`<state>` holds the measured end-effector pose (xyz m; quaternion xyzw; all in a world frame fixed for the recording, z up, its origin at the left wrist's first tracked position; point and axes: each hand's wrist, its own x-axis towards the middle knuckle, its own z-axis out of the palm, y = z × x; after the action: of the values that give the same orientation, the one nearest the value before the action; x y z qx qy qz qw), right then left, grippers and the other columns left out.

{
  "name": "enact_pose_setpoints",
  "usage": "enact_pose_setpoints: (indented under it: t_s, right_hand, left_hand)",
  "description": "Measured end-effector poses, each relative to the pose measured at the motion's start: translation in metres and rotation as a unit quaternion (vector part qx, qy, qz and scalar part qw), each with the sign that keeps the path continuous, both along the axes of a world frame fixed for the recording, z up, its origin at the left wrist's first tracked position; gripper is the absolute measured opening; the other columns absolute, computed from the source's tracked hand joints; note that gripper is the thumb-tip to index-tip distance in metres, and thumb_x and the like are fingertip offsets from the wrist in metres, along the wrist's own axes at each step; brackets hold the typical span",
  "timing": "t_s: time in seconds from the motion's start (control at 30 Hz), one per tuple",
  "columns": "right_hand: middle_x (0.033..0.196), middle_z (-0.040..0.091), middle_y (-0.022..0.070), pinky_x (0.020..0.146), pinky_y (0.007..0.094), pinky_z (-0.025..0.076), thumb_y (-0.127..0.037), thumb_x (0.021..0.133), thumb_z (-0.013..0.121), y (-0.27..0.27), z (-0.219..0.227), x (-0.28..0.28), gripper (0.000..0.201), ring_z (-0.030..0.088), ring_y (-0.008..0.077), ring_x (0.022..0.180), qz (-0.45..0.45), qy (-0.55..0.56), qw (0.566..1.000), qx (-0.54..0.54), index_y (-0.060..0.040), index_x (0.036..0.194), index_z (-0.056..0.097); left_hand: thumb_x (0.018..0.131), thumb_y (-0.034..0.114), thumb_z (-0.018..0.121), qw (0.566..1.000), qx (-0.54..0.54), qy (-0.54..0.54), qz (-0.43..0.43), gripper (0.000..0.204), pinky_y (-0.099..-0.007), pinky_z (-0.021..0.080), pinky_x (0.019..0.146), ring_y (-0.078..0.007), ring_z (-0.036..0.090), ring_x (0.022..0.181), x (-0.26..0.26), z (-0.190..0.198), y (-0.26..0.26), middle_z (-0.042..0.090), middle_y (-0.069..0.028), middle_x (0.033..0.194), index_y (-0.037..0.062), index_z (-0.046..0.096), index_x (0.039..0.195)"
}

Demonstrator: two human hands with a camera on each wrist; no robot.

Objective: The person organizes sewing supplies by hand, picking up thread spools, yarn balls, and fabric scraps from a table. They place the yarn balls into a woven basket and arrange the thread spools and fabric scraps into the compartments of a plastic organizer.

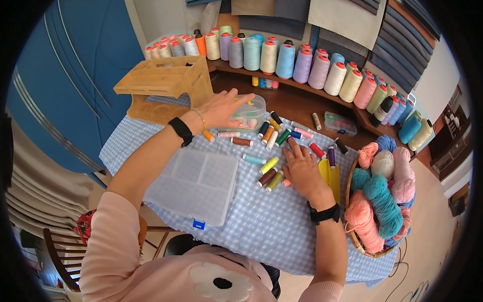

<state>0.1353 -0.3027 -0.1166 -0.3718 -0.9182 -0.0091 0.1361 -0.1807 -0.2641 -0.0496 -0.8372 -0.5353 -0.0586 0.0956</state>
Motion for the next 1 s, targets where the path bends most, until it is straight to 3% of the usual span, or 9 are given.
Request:
enact_pose_setpoints:
  t_s: [0.27,0.37,0.47,0.63,1.0]
  right_hand:
    - [0.151,0.041,0.0153,0.105,0.0478,0.041,-0.02,0.088,0.066,0.0,0.001,-0.001,0.051,0.047,0.0354,0.128,-0.016,-0.011,1.0,-0.02,-0.0018,0.135,0.054]
    - [0.151,0.041,0.0151,0.107,0.048,0.04,-0.021,0.089,0.065,-0.001,0.002,-0.001,0.051,0.046,0.0356,0.129,-0.017,-0.014,1.0,-0.022,-0.0022,0.135,0.054]
    - [0.151,0.041,0.0153,0.108,0.0484,0.04,-0.021,0.089,0.065,-0.002,0.004,-0.002,0.051,0.046,0.0357,0.13,-0.018,-0.011,0.999,-0.03,-0.0026,0.135,0.054]
    - [0.151,0.041,0.0152,0.107,0.0485,0.04,-0.021,0.089,0.066,-0.003,0.004,-0.002,0.05,0.047,0.0355,0.129,-0.015,0.002,0.999,-0.03,-0.0028,0.135,0.055]
    - [0.151,0.04,0.0154,0.107,0.0474,0.04,-0.022,0.089,0.065,-0.003,0.004,-0.003,0.05,0.045,0.0341,0.13,-0.017,-0.009,0.999,-0.026,-0.0018,0.134,0.055]
  left_hand:
    - [0.076,0.039,0.073,1.0,-0.005,-0.018,0.008,0.084,-0.0465,0.051,0.078,-0.0364,0.059,0.094,-0.003,0.002,0.0,0.052,-0.0174,0.106,0.023,0.037,0.151]
    - [0.077,0.039,0.073,0.997,-0.032,-0.072,0.022,0.082,-0.0458,0.05,0.081,-0.0367,0.059,0.097,-0.008,0.005,0.005,0.051,-0.018,0.106,0.0232,0.038,0.15]
    - [0.076,0.039,0.074,0.994,-0.009,-0.089,0.056,0.082,-0.045,0.051,0.084,-0.038,0.06,0.099,-0.015,0.008,0.012,0.052,-0.0189,0.109,0.0232,0.039,0.149]
    - [0.071,0.047,0.077,0.973,0.008,-0.116,0.199,0.091,-0.0446,0.053,0.088,-0.0403,0.062,0.106,-0.022,0.016,0.03,0.053,-0.0217,0.119,0.0196,0.039,0.149]
    - [0.072,0.058,0.074,0.961,-0.02,-0.09,0.261,0.094,-0.0456,0.052,0.092,-0.0384,0.06,0.113,-0.023,-0.003,0.058,0.052,-0.0215,0.128,0.0166,0.039,0.15]
